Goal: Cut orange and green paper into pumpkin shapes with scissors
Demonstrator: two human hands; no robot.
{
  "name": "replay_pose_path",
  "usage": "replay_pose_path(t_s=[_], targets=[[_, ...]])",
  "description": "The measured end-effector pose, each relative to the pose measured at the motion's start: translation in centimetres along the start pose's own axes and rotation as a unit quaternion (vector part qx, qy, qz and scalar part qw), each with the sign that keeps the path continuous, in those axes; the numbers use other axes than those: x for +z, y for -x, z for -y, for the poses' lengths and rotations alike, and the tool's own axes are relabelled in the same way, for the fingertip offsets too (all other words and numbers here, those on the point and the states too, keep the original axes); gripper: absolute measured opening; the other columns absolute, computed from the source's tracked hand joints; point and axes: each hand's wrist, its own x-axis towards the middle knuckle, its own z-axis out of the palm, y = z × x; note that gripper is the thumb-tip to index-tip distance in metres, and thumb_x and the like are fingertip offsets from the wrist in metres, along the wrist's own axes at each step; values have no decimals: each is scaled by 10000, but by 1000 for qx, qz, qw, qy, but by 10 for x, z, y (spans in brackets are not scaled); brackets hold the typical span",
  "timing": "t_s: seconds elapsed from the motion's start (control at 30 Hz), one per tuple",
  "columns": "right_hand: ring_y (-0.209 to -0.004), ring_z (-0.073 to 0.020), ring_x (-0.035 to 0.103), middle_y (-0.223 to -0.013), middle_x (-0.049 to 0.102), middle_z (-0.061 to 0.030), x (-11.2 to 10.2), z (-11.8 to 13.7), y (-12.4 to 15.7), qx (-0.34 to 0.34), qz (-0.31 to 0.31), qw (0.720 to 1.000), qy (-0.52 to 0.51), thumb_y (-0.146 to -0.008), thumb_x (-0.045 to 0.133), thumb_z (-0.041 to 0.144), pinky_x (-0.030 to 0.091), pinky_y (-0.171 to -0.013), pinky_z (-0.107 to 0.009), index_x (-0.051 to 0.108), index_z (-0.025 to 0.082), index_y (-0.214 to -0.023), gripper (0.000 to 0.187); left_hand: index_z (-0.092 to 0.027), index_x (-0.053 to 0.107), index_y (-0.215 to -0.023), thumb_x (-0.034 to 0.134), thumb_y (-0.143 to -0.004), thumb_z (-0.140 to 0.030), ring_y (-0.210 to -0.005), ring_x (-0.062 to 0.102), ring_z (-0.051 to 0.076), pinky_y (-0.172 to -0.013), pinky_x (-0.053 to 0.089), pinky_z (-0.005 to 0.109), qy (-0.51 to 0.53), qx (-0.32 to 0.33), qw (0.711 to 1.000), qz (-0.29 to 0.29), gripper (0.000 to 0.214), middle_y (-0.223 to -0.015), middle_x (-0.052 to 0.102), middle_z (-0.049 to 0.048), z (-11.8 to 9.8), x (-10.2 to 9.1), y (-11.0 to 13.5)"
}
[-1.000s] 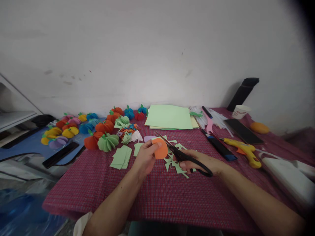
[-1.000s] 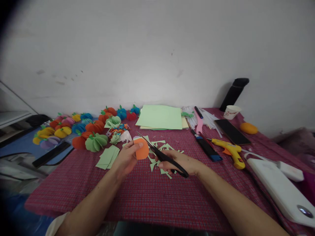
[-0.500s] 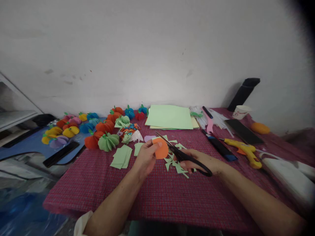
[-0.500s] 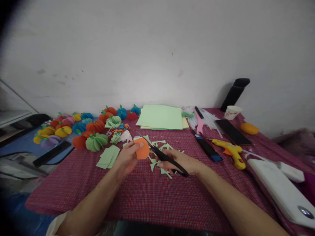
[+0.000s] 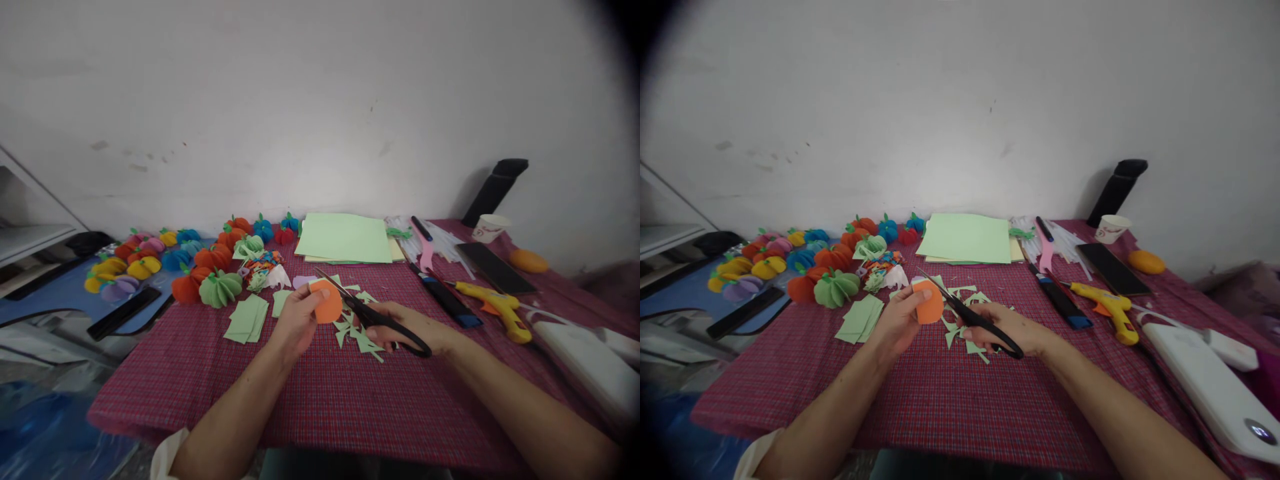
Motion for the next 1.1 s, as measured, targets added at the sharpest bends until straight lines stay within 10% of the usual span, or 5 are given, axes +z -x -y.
replay_pose_path(t_s=[1.1], targets=[[-465,-49,401,-605,436,43,-17,9,10,29,31,998,38,-773,546,382,350,-441,-168,548,135,-1031,357,-119,615,-666,681,-581,-193,-516,536,97,-530,416,225,-32,-23,998,51,130,-608,613,7,-6,-4,0]])
